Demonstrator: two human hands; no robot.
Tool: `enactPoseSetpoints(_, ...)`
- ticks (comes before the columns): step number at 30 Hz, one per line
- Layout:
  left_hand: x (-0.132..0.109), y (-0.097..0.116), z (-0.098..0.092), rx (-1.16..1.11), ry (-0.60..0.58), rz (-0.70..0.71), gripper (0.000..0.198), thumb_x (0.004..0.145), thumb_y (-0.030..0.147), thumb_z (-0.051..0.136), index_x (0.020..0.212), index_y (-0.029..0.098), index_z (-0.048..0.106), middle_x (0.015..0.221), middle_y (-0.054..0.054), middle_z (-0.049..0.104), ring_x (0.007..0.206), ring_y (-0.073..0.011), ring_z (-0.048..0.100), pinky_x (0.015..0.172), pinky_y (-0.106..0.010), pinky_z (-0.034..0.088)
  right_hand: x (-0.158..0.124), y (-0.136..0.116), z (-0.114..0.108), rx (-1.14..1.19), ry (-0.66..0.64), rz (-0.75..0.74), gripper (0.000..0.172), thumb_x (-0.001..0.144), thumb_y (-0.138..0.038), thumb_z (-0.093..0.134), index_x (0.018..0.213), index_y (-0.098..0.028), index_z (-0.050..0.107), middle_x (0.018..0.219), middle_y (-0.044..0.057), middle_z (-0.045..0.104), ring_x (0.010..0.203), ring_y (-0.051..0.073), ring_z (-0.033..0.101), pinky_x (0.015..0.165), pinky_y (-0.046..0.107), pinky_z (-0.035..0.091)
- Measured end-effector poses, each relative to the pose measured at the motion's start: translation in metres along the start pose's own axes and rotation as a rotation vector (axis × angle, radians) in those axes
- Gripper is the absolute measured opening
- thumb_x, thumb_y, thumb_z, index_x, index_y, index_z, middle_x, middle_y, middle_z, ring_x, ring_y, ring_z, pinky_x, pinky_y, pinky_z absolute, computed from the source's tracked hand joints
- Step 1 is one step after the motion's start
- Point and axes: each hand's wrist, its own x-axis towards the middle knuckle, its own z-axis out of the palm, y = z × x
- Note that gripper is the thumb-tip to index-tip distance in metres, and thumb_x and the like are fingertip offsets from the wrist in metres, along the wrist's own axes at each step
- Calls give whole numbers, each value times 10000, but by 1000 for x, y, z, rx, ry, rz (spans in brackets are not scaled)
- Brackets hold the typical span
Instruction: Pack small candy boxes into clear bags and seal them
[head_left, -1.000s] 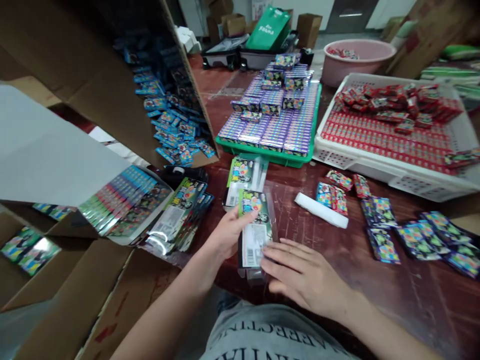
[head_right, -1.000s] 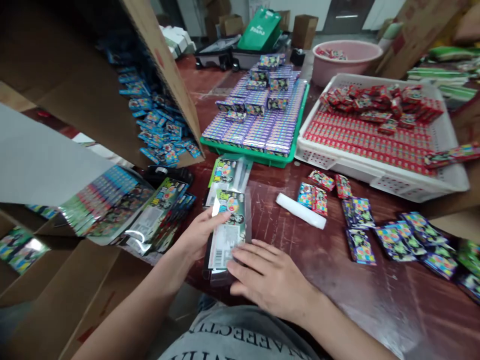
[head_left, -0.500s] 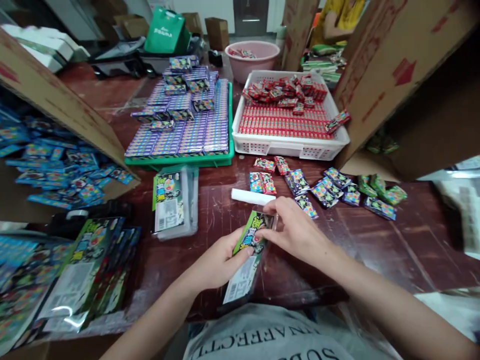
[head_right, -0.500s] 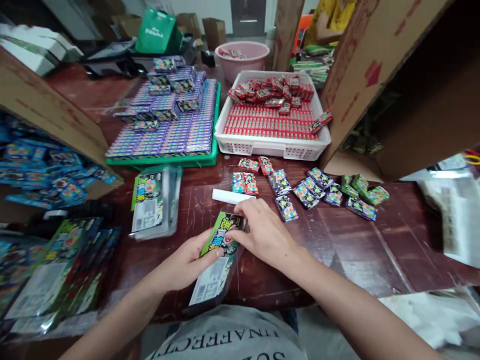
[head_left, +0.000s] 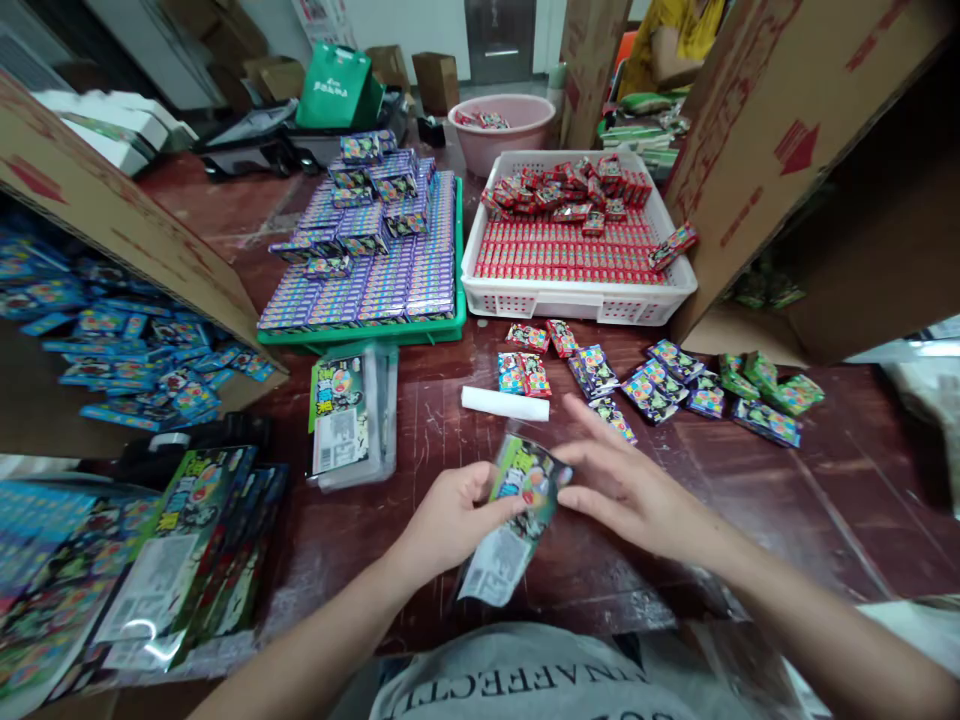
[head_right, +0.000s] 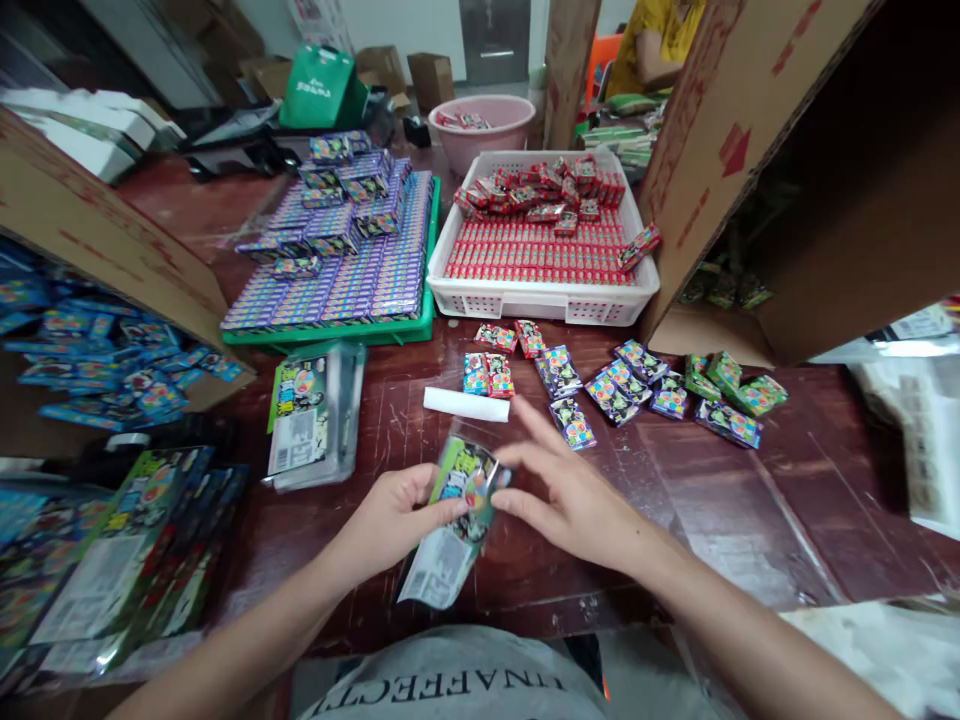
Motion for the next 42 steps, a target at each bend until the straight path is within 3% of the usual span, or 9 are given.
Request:
enactPoseSetpoints(6,15,-31,28,-97,423,92,280,850,422,745,965,170,700,966,-38,785,875,-216,726,803,-323,577,1,23,90,92,272,278,355,1044,-480,386,1222,-233,567,939,97,768,788,257,757,640,343,591)
enactPoseSetpoints(11,14,-59,31,147,504,90,370,948,436,625,1250,222,612,1189,-52,738,1085,-235,702,965,-360,543,4,27,126,-118,286,408,495,1065,-496,204,1094,-195,597,848,126,777,661,286,757,532,312,517)
enactPoseSetpoints(14,5,-52,11,476,498,125,541,968,442,592,1453,244,458,1363,-92,644,1221,-259,636,1043,-420,503,0,34,102,-133,179,391,469,1051,-539,315,1187,-201,611,867,91,785,735,276,769,610,325,553)
enactPoseSetpoints(19,35,17,-48,1088,605,405,393,986,345,547,1353,203,564,1439,-121,570,1344,-282,509,1165,-466,370,22,62,-3,-364,314,262,524,962,-561,544,1375,-239,546,1106,91,755,962,299,717,826,453,572)
enactPoseSetpoints(22,97,68,-73,1258,355,430,383,973,282,529,1346,205,576,1347,-94,642,1280,-264,554,1135,-429,388,74,79,-48,-556,200,-8,691,911,-436,651,1510,-188,411,1412,140,600,1248,354,551,1031,527,467)
enactPoseSetpoints(25,162,100,-79,1407,24,318,521,836,284,686,1336,177,588,1291,-119,670,1192,-299,603,1052,-414,433,130,82,-55,-653,-52,-116,863,830,-401,753,1559,-208,333,1530,129,491,1319,376,465,1057,543,420)
enactPoseSetpoints(31,206,90,-62,1483,-125,260,923,520,422,889,1328,115,566,1209,-194,683,1098,-384,633,902,-405,487,154,84,-42,-742,-116,-83,1024,785,-439,775,1584,-82,244,1432,218,550,1299,404,465,1071,540,367)
enactPoseSetpoints(37,193,81,-65,1483,-26,294,978,657,348,729,1520,98,344,1358,-227,581,1220,-415,567,1033,-494,403,114,107,-85,-730,-29,24,1186,725,-608,766,1620,-135,148,1577,231,373,1375,449,407,1101,602,351)
enactPoseSetpoints(42,175,100,-64,1304,37,500,825,736,333,671,1492,152,393,1406,-147,535,1262,-318,538,1090,-428,401,103,138,-116,-668,-152,-1,1087,729,-379,793,1616,-190,193,1661,153,258,1473,397,299,1162,561,305)
